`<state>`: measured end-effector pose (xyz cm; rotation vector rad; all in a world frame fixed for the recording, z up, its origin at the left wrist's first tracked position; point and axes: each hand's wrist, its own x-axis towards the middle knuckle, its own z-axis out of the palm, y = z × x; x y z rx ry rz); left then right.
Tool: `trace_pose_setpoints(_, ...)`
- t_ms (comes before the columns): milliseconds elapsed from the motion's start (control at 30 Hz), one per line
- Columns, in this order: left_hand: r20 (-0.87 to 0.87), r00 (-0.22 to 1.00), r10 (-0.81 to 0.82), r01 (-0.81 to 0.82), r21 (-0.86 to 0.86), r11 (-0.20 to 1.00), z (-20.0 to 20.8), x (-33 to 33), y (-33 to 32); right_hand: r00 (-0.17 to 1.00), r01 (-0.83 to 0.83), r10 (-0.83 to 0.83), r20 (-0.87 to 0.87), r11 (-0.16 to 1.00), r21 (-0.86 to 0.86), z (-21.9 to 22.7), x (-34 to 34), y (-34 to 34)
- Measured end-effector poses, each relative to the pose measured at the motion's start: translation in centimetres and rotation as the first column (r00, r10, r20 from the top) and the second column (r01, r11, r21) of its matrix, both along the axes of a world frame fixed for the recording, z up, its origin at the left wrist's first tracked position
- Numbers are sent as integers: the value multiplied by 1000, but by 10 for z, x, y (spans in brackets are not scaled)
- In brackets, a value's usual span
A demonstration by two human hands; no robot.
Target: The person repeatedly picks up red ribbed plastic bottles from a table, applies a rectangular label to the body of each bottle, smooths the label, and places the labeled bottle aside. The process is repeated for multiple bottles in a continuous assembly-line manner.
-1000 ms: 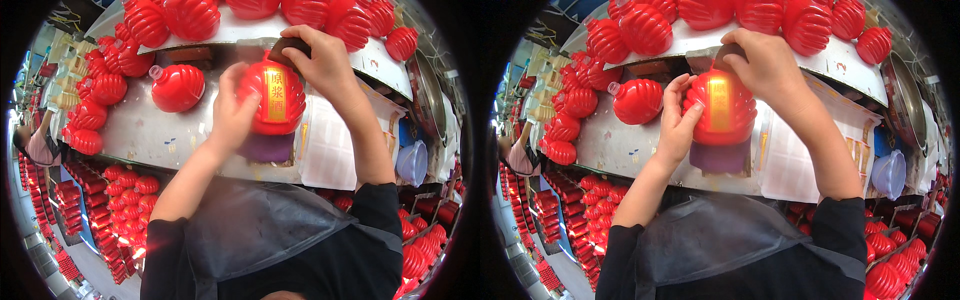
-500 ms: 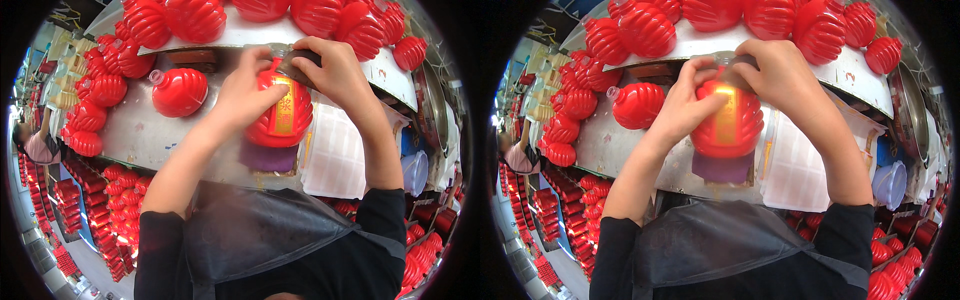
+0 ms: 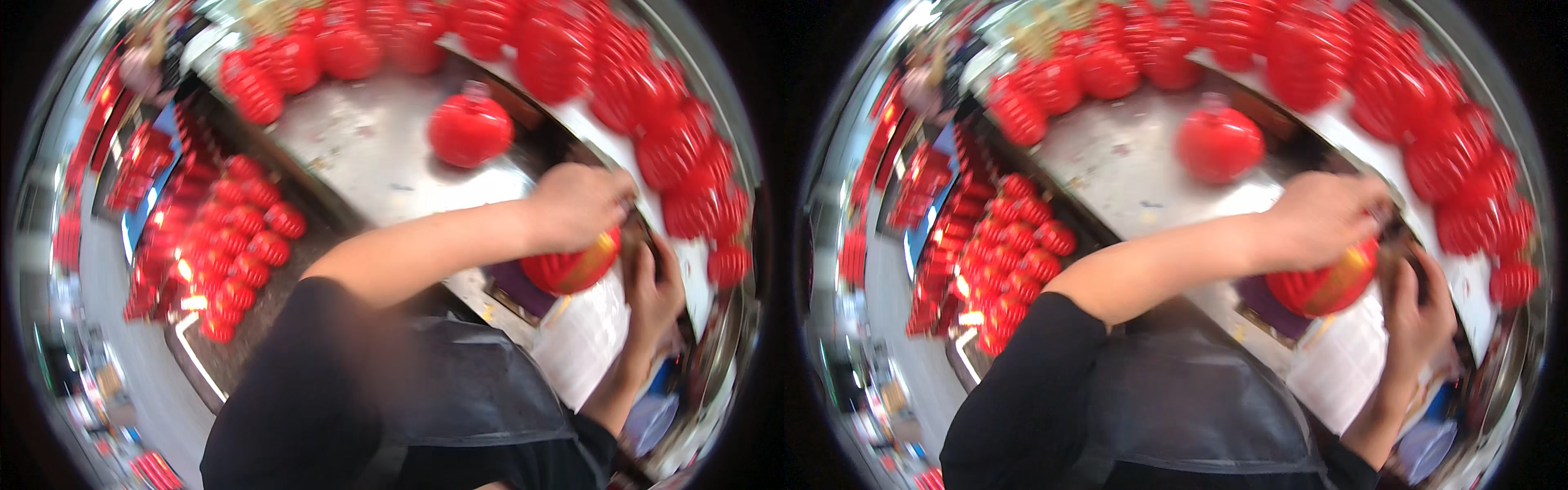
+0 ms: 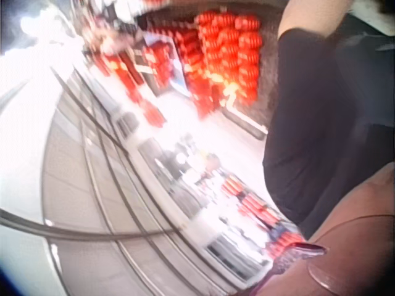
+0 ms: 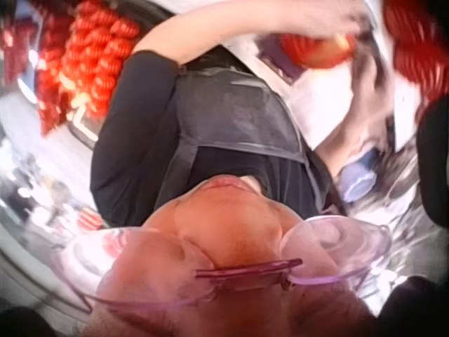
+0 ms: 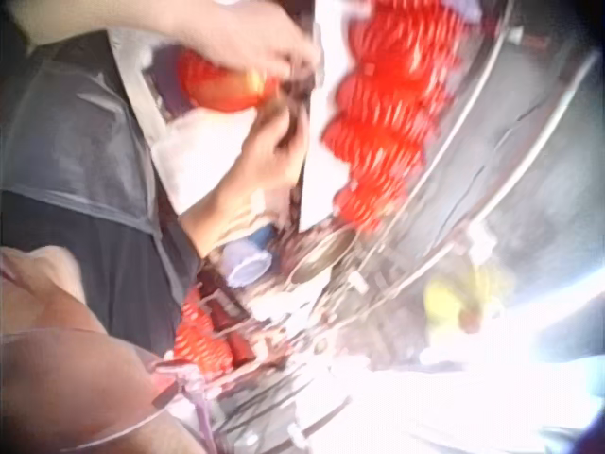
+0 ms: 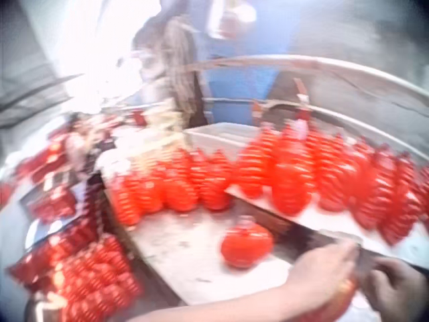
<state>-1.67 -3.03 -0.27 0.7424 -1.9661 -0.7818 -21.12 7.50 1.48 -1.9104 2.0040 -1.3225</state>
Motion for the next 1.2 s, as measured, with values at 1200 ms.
trace_pose_setpoints(1200,626,38,779,-990,128,-54,-285,416,238,807,-332,413,-423,908,254,2,173,-144)
